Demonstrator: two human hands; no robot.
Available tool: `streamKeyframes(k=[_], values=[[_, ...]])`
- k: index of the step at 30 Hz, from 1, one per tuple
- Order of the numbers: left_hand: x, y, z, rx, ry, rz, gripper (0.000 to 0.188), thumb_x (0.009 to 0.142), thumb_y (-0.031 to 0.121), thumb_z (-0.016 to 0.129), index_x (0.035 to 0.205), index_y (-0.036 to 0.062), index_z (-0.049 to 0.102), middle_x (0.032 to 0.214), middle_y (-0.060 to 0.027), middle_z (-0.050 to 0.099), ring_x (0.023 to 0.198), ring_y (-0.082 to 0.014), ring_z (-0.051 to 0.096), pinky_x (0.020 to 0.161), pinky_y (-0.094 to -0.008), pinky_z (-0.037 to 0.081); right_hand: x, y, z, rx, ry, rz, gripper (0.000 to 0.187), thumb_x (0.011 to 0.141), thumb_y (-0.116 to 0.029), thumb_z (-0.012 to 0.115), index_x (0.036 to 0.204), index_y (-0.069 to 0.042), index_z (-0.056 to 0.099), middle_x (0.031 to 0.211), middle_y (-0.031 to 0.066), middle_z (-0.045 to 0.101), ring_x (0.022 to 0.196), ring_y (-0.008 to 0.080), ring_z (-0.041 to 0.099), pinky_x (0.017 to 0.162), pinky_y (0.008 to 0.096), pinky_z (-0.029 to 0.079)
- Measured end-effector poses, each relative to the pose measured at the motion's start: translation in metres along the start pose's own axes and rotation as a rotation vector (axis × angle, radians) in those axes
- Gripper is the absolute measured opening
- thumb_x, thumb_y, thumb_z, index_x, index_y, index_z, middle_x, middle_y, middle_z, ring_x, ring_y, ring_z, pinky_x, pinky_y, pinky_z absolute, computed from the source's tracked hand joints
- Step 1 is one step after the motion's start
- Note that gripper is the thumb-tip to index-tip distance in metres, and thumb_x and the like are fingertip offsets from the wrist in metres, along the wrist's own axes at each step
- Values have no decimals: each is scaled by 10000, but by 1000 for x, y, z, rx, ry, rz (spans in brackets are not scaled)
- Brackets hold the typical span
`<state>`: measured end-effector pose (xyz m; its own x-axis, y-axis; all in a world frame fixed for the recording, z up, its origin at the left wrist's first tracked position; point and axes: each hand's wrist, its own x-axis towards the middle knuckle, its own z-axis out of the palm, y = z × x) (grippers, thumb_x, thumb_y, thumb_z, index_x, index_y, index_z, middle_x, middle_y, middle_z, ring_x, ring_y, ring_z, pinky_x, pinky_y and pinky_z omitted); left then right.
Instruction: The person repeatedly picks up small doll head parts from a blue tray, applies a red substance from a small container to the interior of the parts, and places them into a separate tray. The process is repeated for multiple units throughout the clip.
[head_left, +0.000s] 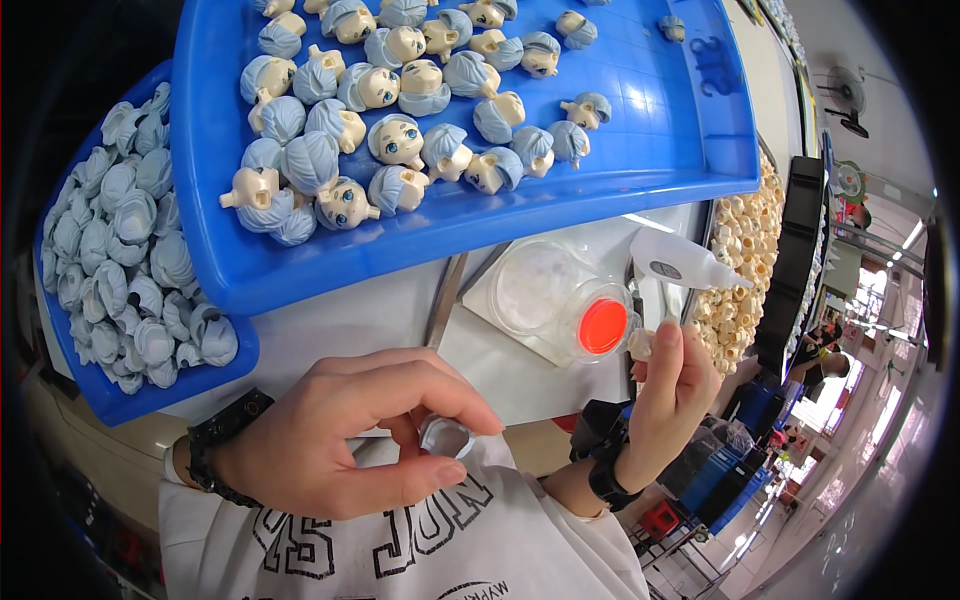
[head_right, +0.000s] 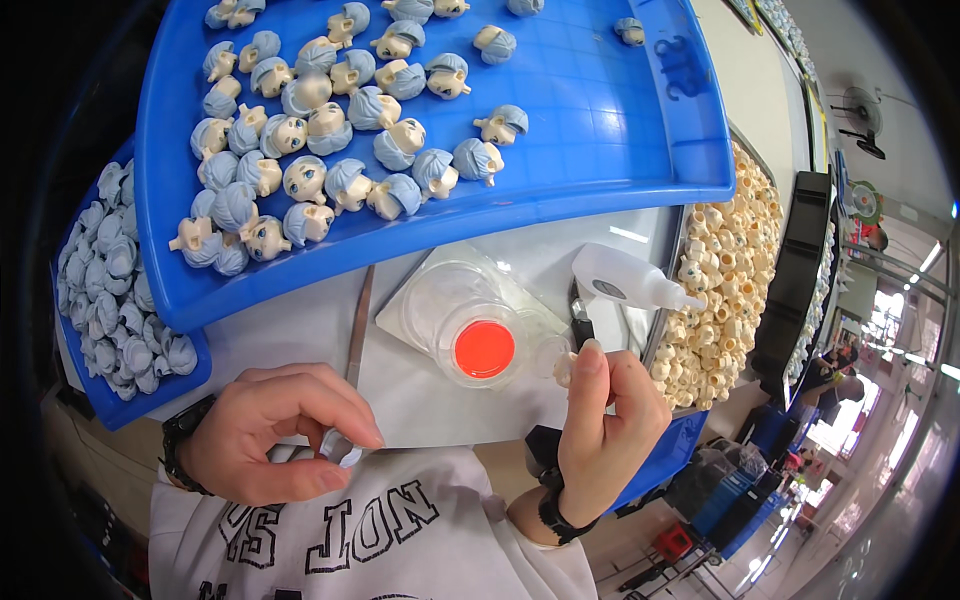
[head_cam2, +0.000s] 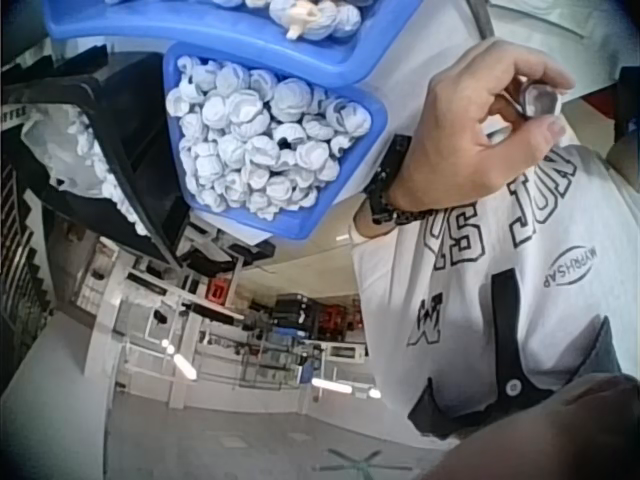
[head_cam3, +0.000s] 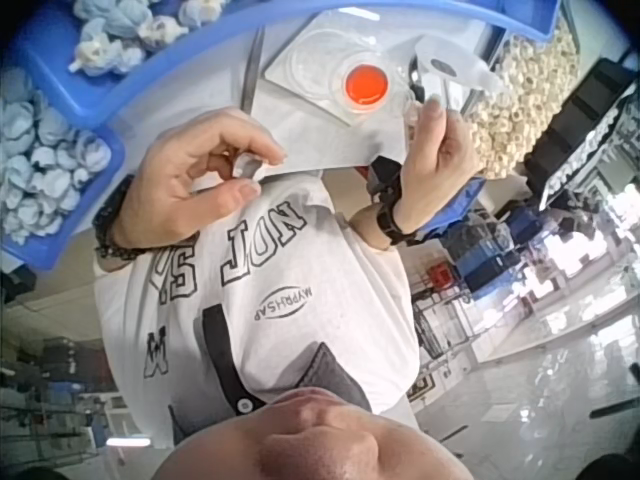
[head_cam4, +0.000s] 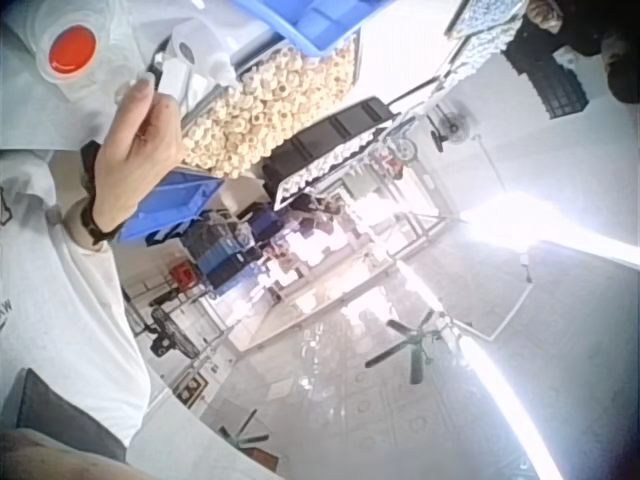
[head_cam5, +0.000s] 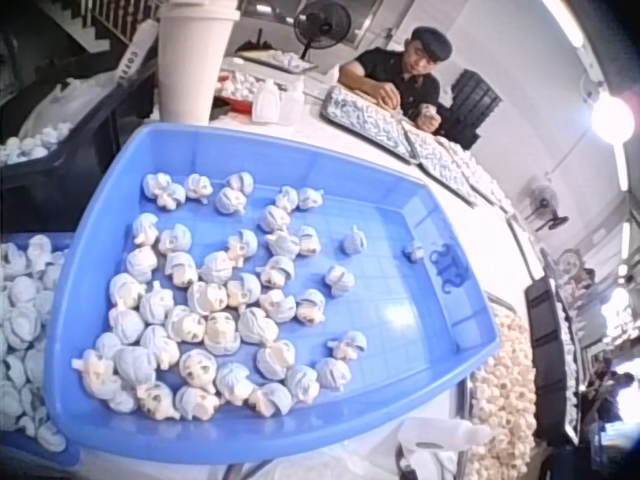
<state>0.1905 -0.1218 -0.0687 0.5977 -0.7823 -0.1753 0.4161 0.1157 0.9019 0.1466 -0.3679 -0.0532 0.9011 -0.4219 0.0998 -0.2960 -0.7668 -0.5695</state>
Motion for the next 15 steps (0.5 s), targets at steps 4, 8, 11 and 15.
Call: streamKeyframes(k=[4, 8, 11, 15], values=[[0, 0, 0, 9, -1, 5, 268, 767, 65, 648, 1017, -3, 577, 991, -109, 579, 817, -113, 568, 610, -194, 463, 1, 0, 0, 17, -11, 56, 374, 871, -185, 530, 566, 20, 457, 445, 43, 406, 423, 89, 346, 412, 263, 246], [0, 0, 0, 22, 3, 19, 270, 767, 72, 648, 1018, -1, 579, 988, -106, 583, 813, -114, 569, 607, -194, 462, 2, -5, 0, 46, -16, 138, 413, 884, -233, 518, 569, 33, 491, 448, 24, 438, 427, 69, 382, 414, 242, 257], [0, 0, 0, 30, 6, 19, 272, 766, 74, 650, 1018, 0, 580, 986, -106, 584, 813, -117, 570, 608, -195, 464, 3, -5, -2, 48, -33, 160, 431, 888, -258, 514, 573, 36, 516, 449, 14, 449, 430, 63, 388, 415, 235, 260], [0, 1, -1, 18, 4, 8, 270, 765, 77, 653, 1015, 1, 584, 987, -107, 584, 816, -120, 571, 611, -196, 467, 4, -9, -2, 84, -44, 191, 440, 891, -269, 511, 574, 36, 529, 453, 7, 456, 433, 60, 392, 417, 228, 268]])
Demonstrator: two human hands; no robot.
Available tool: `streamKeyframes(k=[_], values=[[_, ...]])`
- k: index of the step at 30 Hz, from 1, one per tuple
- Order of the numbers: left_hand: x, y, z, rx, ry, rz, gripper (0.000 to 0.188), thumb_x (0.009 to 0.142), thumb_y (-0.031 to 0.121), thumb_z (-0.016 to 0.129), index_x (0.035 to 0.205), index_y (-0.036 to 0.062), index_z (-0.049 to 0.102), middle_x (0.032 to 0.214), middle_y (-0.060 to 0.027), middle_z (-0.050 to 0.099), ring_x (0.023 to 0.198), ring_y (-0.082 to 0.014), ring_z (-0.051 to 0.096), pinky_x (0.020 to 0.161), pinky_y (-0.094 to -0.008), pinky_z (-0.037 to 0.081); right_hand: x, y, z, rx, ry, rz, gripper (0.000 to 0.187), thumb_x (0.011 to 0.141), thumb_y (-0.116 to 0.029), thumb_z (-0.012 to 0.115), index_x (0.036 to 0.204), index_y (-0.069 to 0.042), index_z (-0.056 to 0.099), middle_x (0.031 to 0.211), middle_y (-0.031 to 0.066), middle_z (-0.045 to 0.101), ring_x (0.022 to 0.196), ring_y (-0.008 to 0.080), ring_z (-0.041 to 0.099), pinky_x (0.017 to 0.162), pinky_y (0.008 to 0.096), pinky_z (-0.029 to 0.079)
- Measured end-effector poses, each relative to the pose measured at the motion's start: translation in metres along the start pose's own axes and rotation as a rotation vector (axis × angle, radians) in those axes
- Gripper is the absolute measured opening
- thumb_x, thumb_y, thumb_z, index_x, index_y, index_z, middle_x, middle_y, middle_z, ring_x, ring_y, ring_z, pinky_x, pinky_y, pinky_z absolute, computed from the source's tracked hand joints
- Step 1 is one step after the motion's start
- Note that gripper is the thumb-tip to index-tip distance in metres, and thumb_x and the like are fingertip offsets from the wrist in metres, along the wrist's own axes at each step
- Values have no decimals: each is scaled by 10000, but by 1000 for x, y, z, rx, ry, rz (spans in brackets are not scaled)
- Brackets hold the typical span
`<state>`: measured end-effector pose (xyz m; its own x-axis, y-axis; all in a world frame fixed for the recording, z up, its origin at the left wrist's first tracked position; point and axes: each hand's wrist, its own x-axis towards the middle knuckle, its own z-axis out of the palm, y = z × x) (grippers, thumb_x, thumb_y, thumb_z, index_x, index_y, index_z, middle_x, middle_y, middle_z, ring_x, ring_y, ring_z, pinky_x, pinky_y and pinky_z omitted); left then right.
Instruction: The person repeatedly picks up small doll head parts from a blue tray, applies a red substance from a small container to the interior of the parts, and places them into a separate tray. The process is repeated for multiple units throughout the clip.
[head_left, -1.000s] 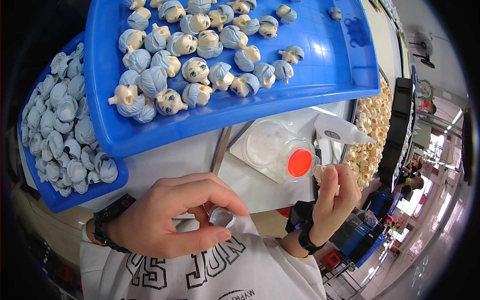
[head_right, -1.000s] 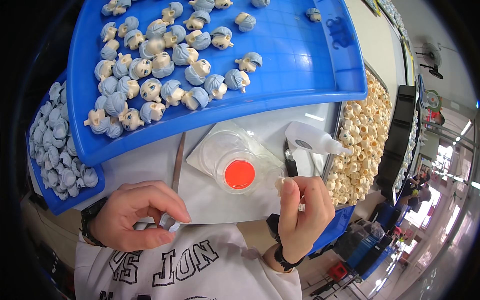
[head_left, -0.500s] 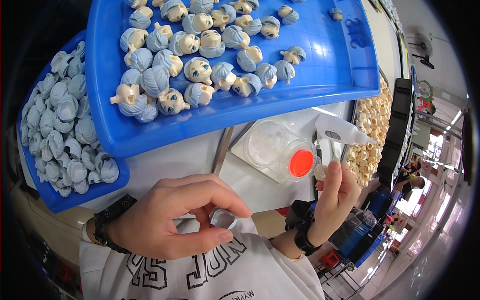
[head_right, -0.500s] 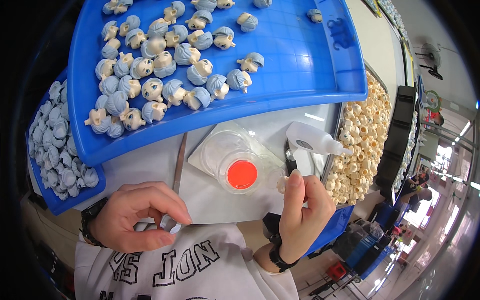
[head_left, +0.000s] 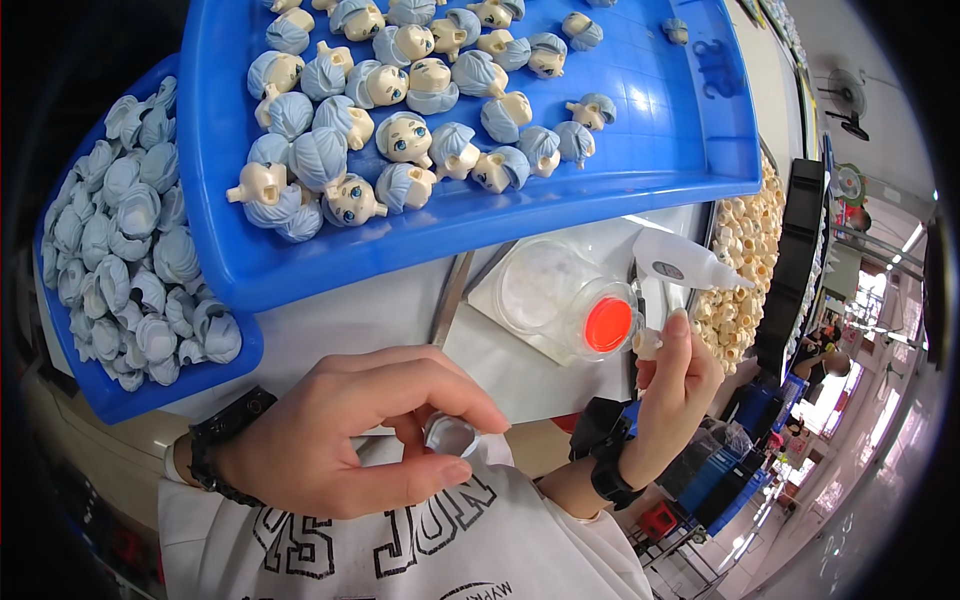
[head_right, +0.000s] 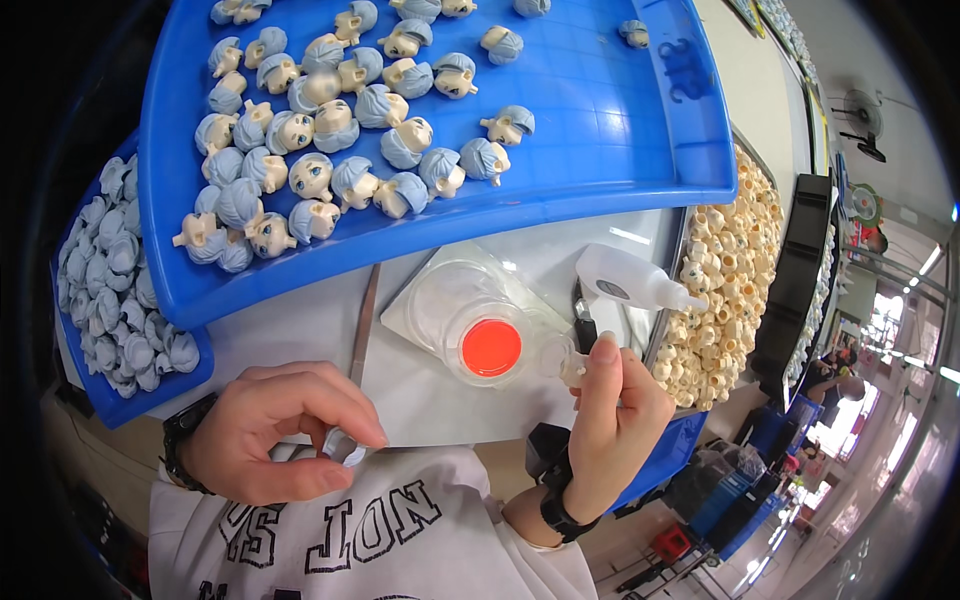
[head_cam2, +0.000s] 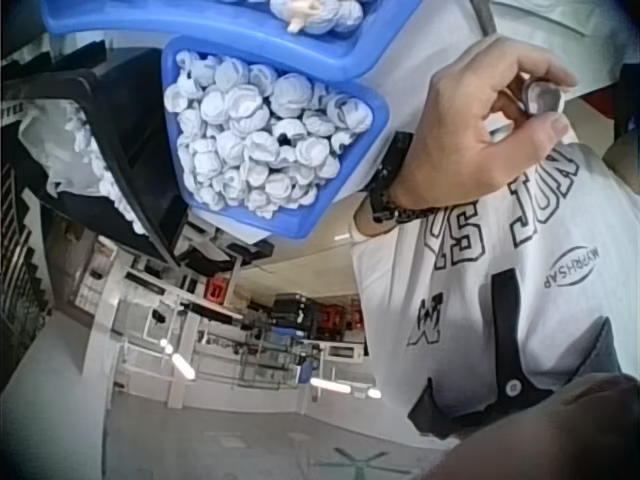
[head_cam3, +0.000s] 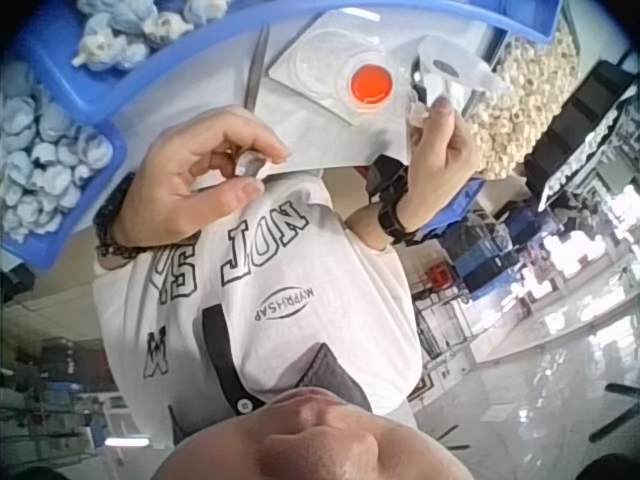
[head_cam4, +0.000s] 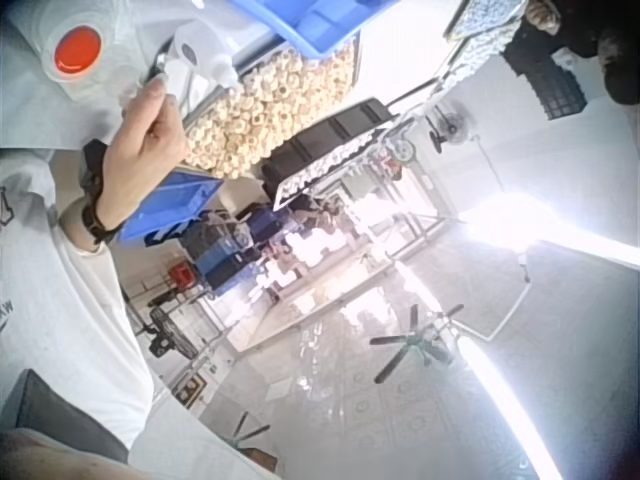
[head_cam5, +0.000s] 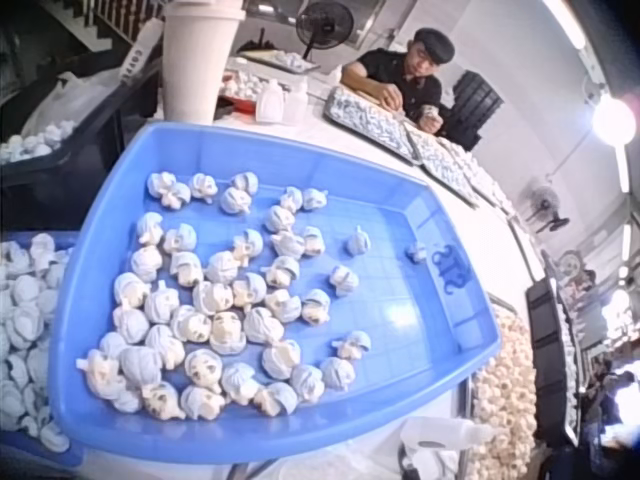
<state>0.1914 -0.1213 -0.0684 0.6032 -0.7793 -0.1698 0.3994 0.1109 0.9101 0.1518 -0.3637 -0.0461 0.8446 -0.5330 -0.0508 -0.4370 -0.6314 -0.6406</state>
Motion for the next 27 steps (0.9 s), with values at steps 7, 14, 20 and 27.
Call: streamKeyframes(k=[7, 14, 20, 27], values=[[-3, -1, 2, -131, 3, -86, 336, 754, 40, 673, 1051, -16, 527, 987, -114, 583, 837, -112, 576, 622, -189, 472, -3, 3, -2, 192, -11, -94, 395, 888, -252, 493, 598, 17, 482, 509, 29, 443, 448, 79, 383, 427, 230, 284], [-3, -3, 2, -78, 24, -35, 373, 721, -41, 665, 1067, -43, 524, 1031, -138, 564, 874, -134, 584, 675, -204, 496, -19, 0, 2, 685, -480, -771, 335, 799, -281, 628, 828, 41, 542, 706, 126, 547, 598, 202, 561, 521, 270, 449], [1, -2, 3, 38, 77, 68, 392, 676, -84, 661, 1056, -36, 580, 1050, -143, 546, 878, -141, 581, 652, -205, 510, -33, -17, 18, 623, -442, -812, 396, 613, -90, 786, 891, 99, 578, 745, 178, 614, 616, 256, 614, 523, 305, 510], [-2, -6, 4, 8, 105, 152, 380, 664, -82, 675, 1031, -30, 594, 1015, -136, 531, 838, -135, 574, 639, -194, 498, -36, -20, 25, 566, -388, -844, 408, 585, -47, 789, 910, 78, 576, 731, 156, 620, 610, 227, 613, 517, 285, 496]])
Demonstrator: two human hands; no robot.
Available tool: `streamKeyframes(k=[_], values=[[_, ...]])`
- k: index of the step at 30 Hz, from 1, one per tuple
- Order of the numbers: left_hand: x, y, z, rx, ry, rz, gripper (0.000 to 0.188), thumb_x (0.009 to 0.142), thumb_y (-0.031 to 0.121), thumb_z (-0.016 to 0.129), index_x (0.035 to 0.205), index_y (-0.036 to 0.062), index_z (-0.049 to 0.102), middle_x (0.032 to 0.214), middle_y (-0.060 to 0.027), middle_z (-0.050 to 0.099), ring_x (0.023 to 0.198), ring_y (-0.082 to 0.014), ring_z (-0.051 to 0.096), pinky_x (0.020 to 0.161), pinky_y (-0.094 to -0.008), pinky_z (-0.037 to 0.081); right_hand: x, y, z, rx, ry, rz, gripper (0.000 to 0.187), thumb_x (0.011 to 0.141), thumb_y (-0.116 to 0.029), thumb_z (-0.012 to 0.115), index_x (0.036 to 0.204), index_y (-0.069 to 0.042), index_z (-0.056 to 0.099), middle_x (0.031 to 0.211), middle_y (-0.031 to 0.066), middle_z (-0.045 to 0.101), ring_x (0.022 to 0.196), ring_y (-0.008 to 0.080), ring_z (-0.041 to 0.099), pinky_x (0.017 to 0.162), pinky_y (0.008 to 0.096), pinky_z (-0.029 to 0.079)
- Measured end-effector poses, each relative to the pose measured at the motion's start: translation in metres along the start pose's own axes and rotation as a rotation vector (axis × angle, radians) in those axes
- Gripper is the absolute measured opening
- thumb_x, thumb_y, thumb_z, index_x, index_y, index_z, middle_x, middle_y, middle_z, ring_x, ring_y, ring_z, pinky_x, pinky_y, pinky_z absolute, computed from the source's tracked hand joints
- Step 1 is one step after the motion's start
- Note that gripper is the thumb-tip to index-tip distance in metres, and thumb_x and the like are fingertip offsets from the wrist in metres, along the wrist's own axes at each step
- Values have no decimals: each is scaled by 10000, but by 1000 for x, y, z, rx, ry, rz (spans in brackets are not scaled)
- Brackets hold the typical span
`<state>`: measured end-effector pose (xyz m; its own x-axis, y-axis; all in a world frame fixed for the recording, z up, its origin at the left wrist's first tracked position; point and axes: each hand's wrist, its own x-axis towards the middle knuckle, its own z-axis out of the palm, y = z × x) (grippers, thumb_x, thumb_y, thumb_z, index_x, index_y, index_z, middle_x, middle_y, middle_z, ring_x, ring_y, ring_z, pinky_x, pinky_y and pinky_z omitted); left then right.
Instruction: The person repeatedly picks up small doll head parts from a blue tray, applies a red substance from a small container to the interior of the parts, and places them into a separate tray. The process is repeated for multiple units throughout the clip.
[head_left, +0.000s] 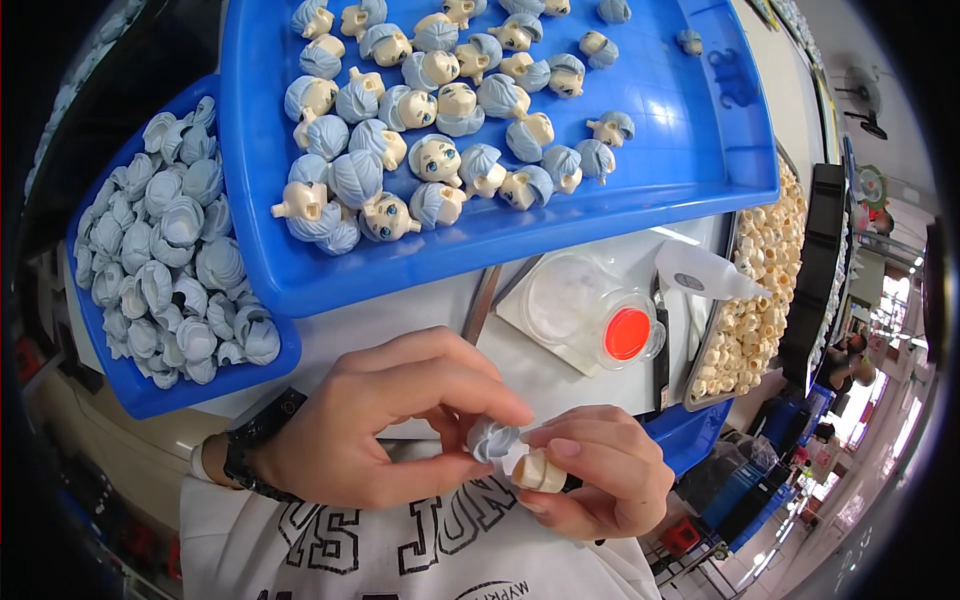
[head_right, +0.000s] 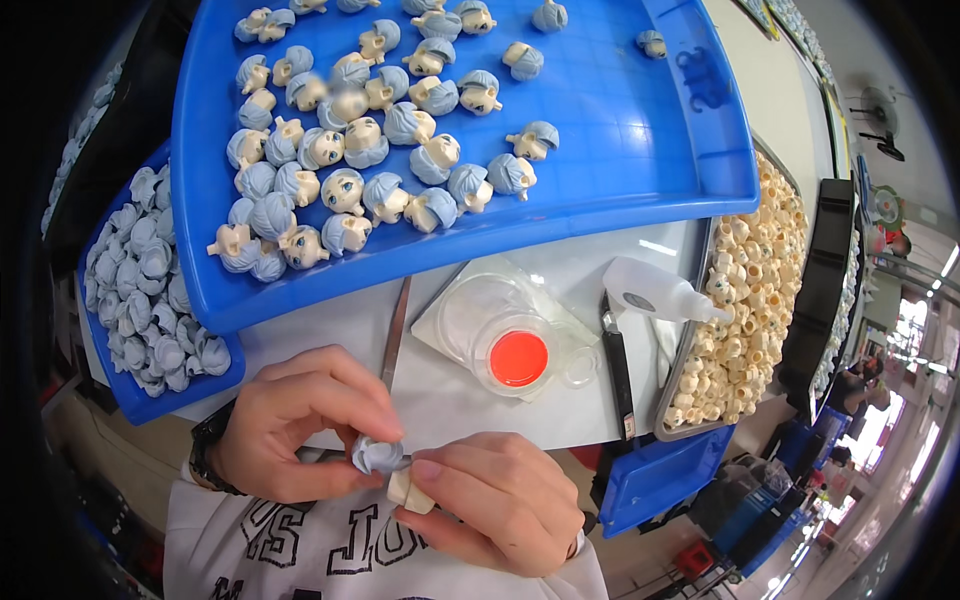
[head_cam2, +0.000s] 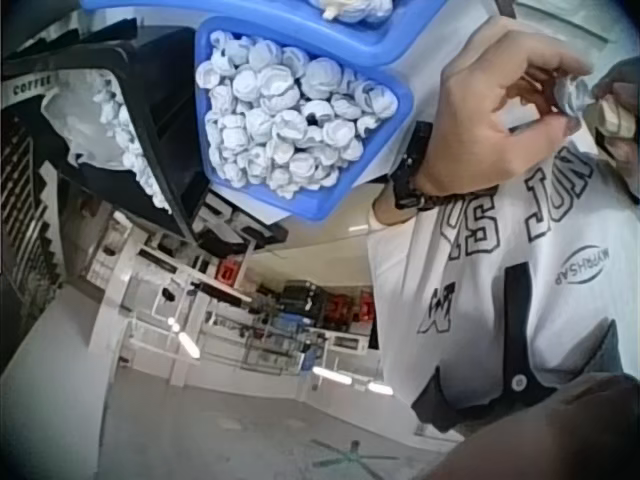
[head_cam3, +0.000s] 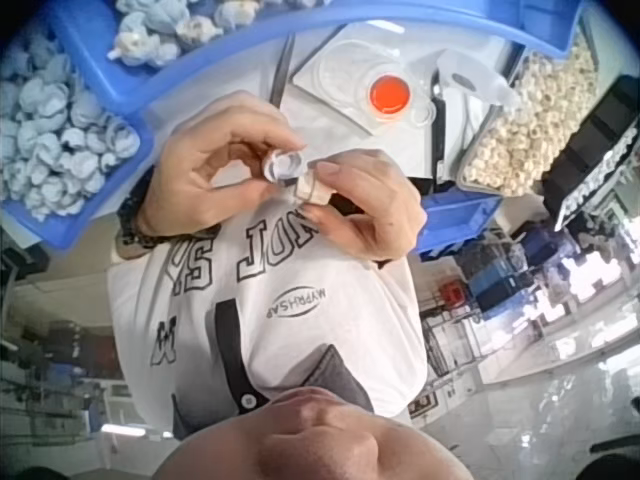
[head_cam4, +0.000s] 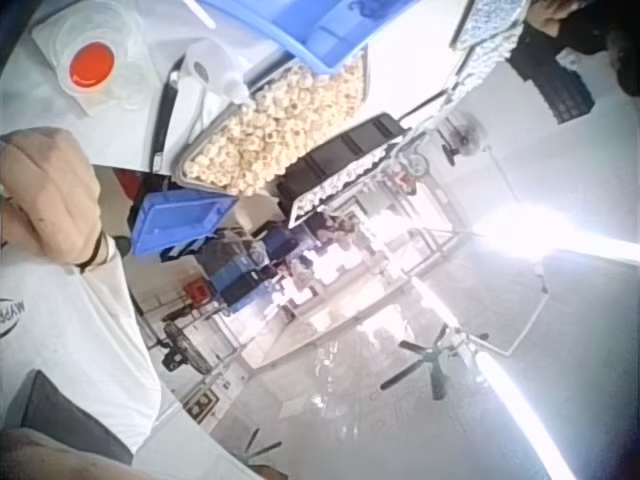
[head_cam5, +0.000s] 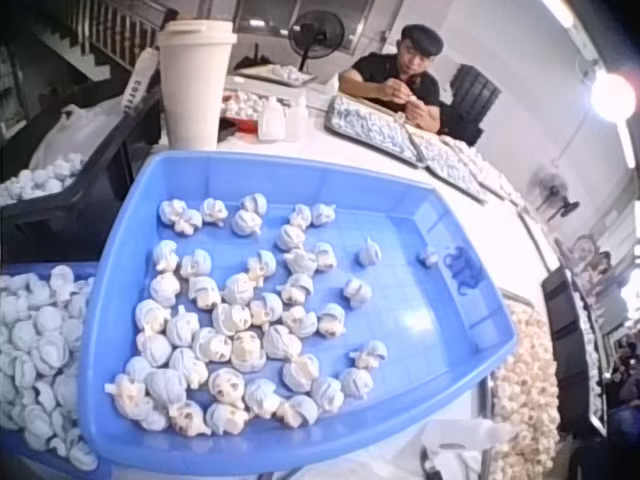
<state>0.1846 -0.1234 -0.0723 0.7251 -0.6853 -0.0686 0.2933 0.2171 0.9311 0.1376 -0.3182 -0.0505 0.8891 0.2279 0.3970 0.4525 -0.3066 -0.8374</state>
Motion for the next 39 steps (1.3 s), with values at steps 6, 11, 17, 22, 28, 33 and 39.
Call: streamKeyframes(k=[6, 11, 17, 22, 28, 33, 39], values=[[3, 6, 0, 5, -15, 21, 338, 680, -45, 690, 1008, -29, 612, 1010, -140, 525, 825, -148, 578, 654, -218, 488, 2, 1, 1, -22, -11, 12, 393, 595, -48, 789, 911, 55, 579, 739, 144, 621, 616, 220, 612, 518, 280, 486], [1, 0, -4, 30, -64, 139, 292, 698, 2, 703, 980, -29, 634, 1006, -148, 525, 790, -162, 583, 671, -236, 481, 0, 4, 1, 50, -10, 17, 397, 594, -44, 791, 912, 51, 572, 761, 151, 621, 641, 236, 620, 536, 293, 505], [1, -1, -5, 30, -74, 195, 283, 691, 54, 735, 951, -11, 642, 963, -140, 551, 767, -160, 583, 658, -239, 468, -4, 5, 3, 98, 6, 26, 387, 591, -26, 788, 899, 48, 565, 799, 181, 623, 660, 257, 625, 559, 311, 521], [1, 3, 0, 26, 2, 155, 283, 668, 70, 756, 921, 15, 642, 906, -107, 575, 747, -153, 584, 628, -231, 452, -8, 6, 4, 140, 6, 30, 394, 595, -20, 783, 911, 40, 557, 836, 200, 622, 671, 270, 624, 572, 318, 523], [1, 2, -3, 72, -48, 157, 297, 668, 75, 758, 936, 16, 644, 915, -106, 577, 745, -145, 584, 634, -229, 453, -10, 8, 4, 151, -2, 37, 393, 594, -24, 784, 910, 29, 555, 845, 190, 626, 673, 268, 622, 574, 316, 516], [1, 3, -2, 97, -31, 138, 302, 659, 57, 762, 934, 11, 648, 911, -104, 578, 740, -153, 593, 630, -231, 466, -8, 8, 4, 96, -24, 34, 392, 590, -46, 791, 905, 27, 570, 826, 167, 629, 650, 239, 612, 526, 287, 483], [2, 4, -2, 124, -41, 112, 324, 652, 53, 768, 950, 3, 649, 916, -113, 589, 743, -167, 606, 630, -242, 481, -9, 7, 3, 92, -7, 34, 405, 572, -93, 812, 888, 29, 589, 777, 136, 628, 589, 207, 589, 485, 269, 456]])
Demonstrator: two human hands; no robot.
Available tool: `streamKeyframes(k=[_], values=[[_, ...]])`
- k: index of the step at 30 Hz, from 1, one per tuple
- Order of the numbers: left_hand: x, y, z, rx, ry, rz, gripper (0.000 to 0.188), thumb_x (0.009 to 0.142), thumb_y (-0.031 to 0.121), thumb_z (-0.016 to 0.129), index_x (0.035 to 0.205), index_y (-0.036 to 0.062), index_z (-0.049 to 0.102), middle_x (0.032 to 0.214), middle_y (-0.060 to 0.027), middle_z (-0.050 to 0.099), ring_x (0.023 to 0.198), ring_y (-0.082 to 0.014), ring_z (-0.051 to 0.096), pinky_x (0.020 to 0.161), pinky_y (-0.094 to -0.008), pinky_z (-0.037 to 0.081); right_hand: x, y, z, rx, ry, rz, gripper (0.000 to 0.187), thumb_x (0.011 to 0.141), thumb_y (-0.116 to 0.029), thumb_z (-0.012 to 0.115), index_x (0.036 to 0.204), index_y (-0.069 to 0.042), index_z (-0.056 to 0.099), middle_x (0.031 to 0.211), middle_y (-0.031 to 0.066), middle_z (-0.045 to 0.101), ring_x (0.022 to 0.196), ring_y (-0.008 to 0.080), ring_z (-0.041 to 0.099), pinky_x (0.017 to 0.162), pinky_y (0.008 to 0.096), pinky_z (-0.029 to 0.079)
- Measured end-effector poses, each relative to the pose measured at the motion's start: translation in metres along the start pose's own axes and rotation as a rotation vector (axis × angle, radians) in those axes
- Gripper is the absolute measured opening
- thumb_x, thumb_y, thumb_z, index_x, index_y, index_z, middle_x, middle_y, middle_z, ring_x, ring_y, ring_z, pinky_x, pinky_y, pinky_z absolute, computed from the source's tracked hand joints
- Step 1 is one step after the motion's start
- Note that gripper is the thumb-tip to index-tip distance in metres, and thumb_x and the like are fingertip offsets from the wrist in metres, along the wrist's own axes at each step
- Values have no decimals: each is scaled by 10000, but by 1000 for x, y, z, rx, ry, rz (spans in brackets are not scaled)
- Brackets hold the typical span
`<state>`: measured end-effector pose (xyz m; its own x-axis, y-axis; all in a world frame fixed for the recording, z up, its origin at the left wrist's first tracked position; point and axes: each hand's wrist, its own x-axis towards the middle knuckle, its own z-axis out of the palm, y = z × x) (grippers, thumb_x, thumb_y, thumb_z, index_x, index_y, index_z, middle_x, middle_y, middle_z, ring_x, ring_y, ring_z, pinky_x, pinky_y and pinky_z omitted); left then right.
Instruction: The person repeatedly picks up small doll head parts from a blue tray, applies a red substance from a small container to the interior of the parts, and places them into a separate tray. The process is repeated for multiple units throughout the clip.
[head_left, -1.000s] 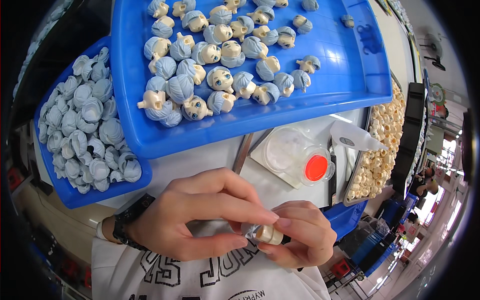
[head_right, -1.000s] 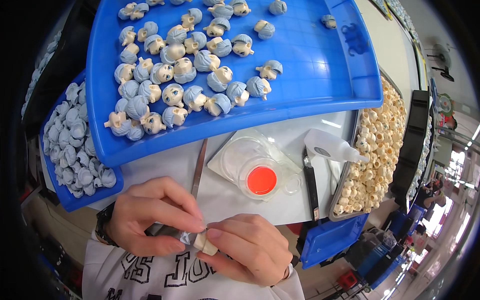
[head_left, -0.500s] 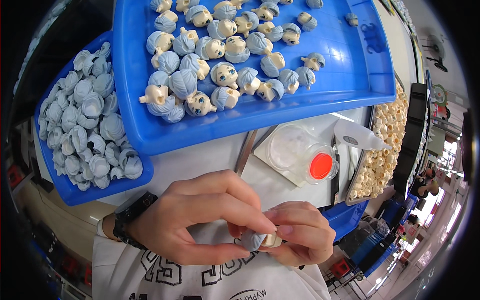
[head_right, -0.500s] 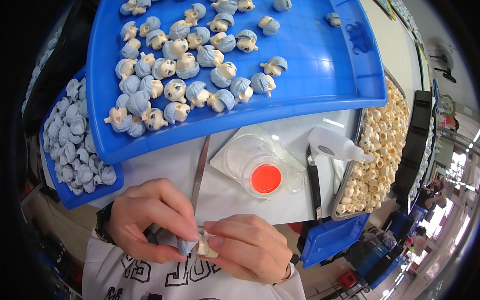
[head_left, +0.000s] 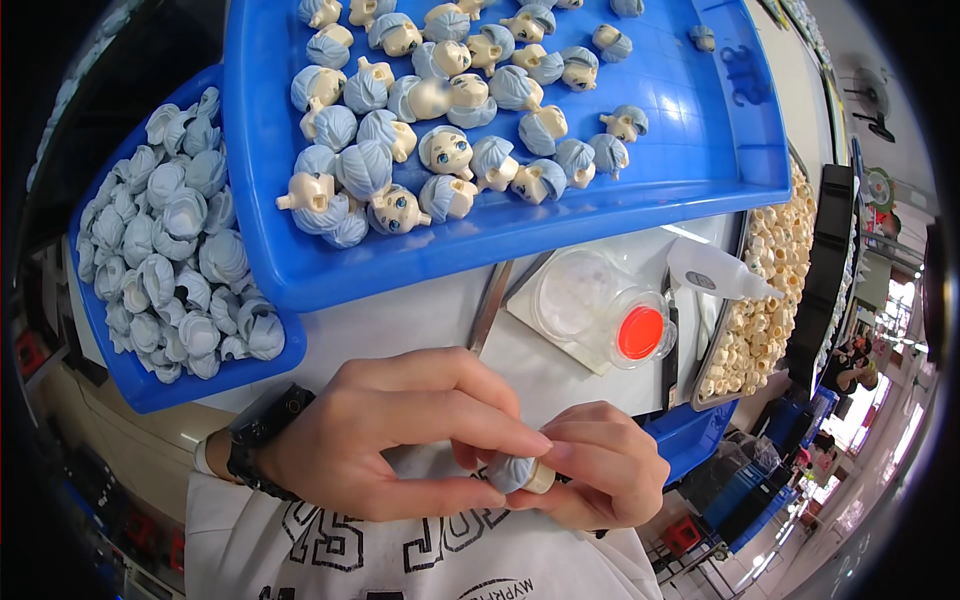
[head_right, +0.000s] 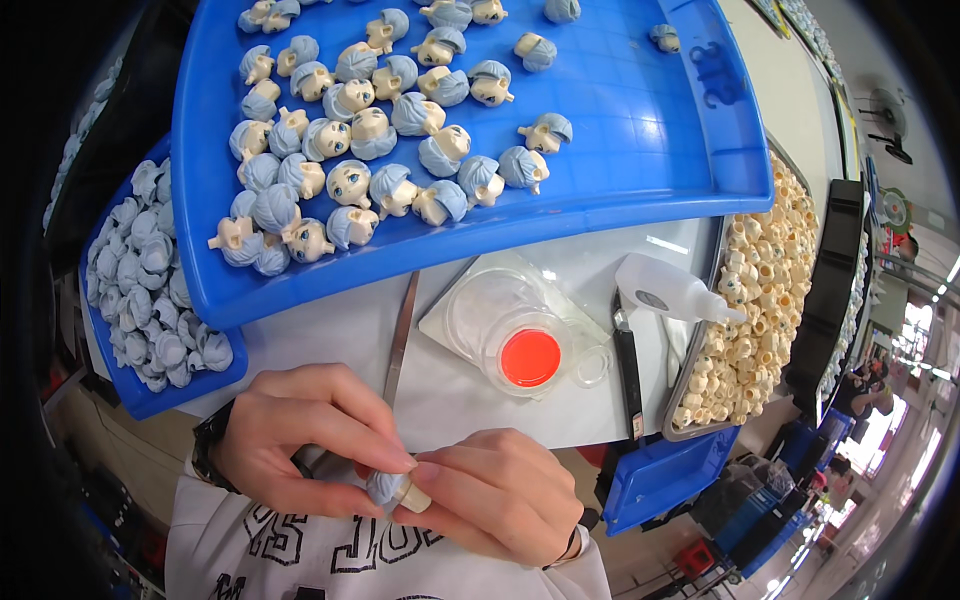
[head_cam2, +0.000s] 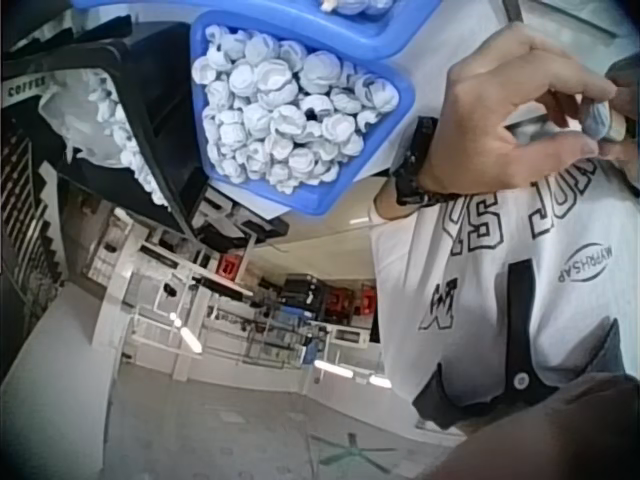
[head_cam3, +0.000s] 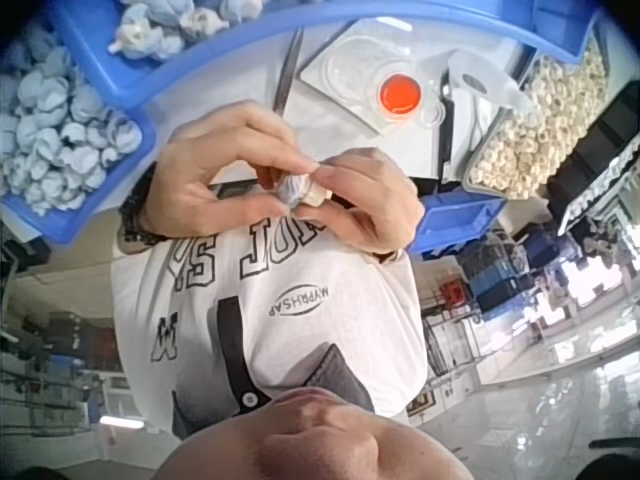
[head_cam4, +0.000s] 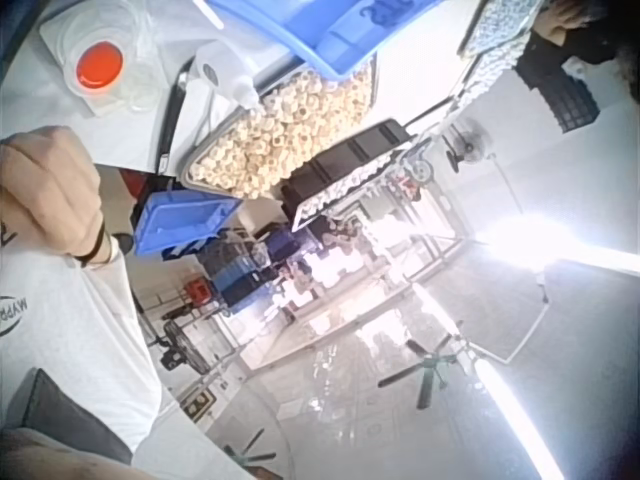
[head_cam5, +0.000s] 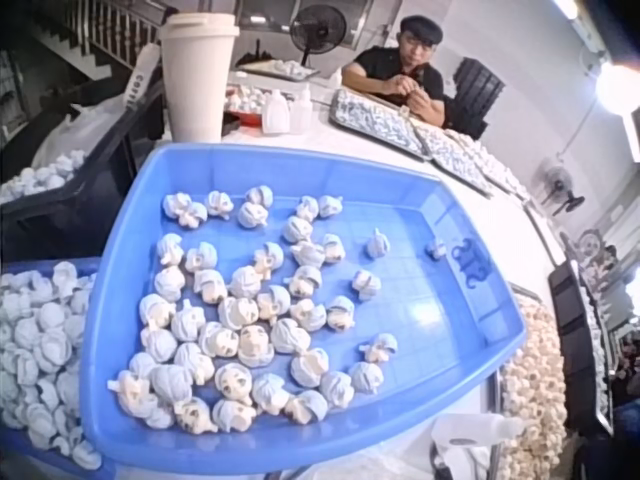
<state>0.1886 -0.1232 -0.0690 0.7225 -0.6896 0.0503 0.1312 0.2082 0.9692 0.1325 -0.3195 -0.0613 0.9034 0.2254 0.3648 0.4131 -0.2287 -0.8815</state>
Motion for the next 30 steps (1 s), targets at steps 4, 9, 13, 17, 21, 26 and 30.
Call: streamKeyframes(k=[4, 9, 13, 17, 21, 26, 30], values=[[0, -1, -1, 7, -7, 9, 334, 657, 71, 772, 959, -1, 646, 914, -119, 595, 752, -170, 608, 630, -240, 485, 0, 0, 4, -17, 50, -30, 370, 580, -102, 812, 860, 21, 603, 740, 121, 623, 543, 188, 573, 446, 255, 432], [-2, 3, 2, -45, 22, -73, 304, 675, 70, 762, 946, -5, 645, 917, -129, 602, 730, -166, 614, 617, -237, 494, 0, 1, 5, -65, 54, -112, 363, 590, -137, 811, 848, 21, 610, 701, 97, 610, 508, 169, 550, 410, 245, 395], [-1, -1, -1, -108, -70, -83, 404, 709, 43, 736, 1068, -30, 567, 928, -141, 610, 728, -152, 618, 620, -231, 506, 2, -2, 3, -119, 16, -108, 414, 600, -173, 805, 898, 33, 604, 686, 81, 598, 501, 164, 534, 418, 245, 386], [-7, -2, 5, -284, -3, -226, 649, 738, 36, 713, 1259, -44, 334, 933, -141, 615, 749, -137, 615, 652, -223, 502, 2, -3, 10, -228, 62, -84, 441, 604, -192, 794, 930, 35, 602, 675, 63, 581, 510, 168, 515, 440, 246, 387], [-5, 1, 3, -272, -72, -300, 723, 758, 49, 699, 1304, -36, 232, 928, -131, 618, 767, -119, 605, 680, -216, 481, -2, 2, 13, -317, 37, -88, 411, 597, -180, 776, 913, 21, 606, 660, 51, 560, 511, 174, 502, 444, 248, 381], [-5, 3, 2, -369, -70, -392, 681, 776, 62, 685, 1293, -25, 251, 892, -100, 612, 787, -102, 593, 699, -212, 465, 0, -2, 16, -420, 30, -107, 354, 583, -166, 765, 853, 2, 610, 621, 17, 516, 477, 136, 470, 420, 238, 337], [-3, 4, -4, -462, -133, -512, 676, 777, 50, 680, 1293, -20, 249, 870, -84, 604, 778, -105, 591, 693, -209, 462, 1, -1, 18, -387, 27, -140, 310, 590, -175, 761, 805, -10, 609, 596, -1, 479, 449, 113, 413, 399, 231, 282]])
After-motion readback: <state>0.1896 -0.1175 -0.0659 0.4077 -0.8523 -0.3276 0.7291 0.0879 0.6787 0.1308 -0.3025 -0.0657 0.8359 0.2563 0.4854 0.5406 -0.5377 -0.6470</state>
